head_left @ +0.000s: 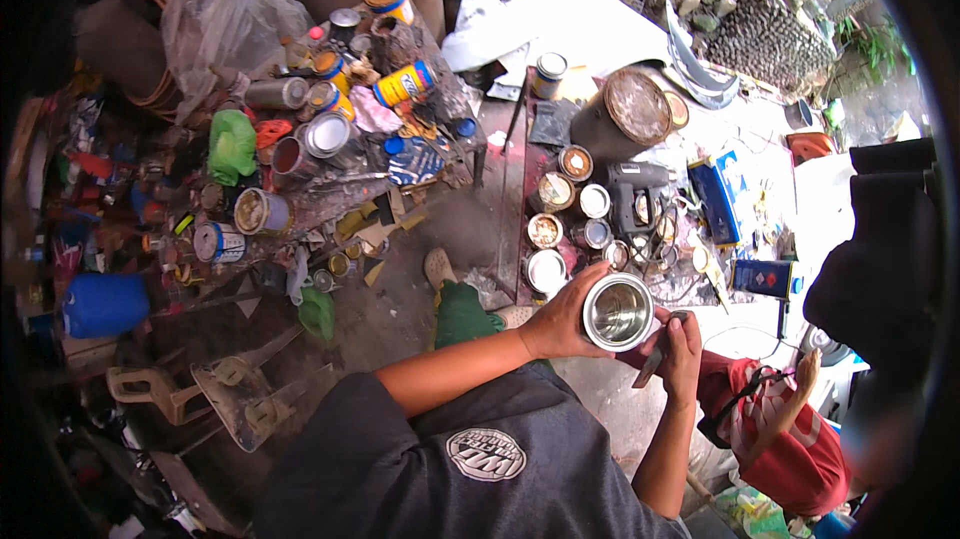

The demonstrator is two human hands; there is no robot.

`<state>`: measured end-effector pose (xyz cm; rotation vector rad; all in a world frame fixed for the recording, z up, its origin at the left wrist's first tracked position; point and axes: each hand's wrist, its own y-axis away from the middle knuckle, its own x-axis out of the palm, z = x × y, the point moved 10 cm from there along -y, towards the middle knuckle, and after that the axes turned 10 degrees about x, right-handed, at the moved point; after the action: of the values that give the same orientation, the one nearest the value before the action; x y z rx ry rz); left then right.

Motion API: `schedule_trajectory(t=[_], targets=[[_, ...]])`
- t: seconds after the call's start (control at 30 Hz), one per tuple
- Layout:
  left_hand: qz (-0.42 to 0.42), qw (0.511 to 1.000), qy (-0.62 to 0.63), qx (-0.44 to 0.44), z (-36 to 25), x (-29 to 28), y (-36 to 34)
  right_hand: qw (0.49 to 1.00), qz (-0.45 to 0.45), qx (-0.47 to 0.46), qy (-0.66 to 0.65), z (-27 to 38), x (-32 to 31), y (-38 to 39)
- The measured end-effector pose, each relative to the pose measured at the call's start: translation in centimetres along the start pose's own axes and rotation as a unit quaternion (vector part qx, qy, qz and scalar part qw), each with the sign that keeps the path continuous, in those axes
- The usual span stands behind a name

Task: The person opens several paint cans using a tool and stirs the contents with a stick. They move between different cans on a cluttered table, opening lids and mixing the paint inside.

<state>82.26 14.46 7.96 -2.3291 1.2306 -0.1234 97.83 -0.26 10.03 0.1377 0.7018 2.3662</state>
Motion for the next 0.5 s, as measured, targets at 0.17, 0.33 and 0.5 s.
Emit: schedule_trajectory(t=[0.17,0.33,0.5], targets=[[-0.081,0.996,-0.020,0.013,-4.0,-10.6,0.9,0.990,0.126,-0.069,0.010,5.2,10.3,-0.8],[-0.169,0.978,-0.119,-0.002,-5.8,-22.7,4.5,0.976,0.214,-0.042,0.029,8.8,23.0,-1.9],[-0.251,0.943,-0.210,-0.062,-5.8,-35.1,9.6,0.972,0.185,-0.008,0.143,8.5,28.7,-4.4]])
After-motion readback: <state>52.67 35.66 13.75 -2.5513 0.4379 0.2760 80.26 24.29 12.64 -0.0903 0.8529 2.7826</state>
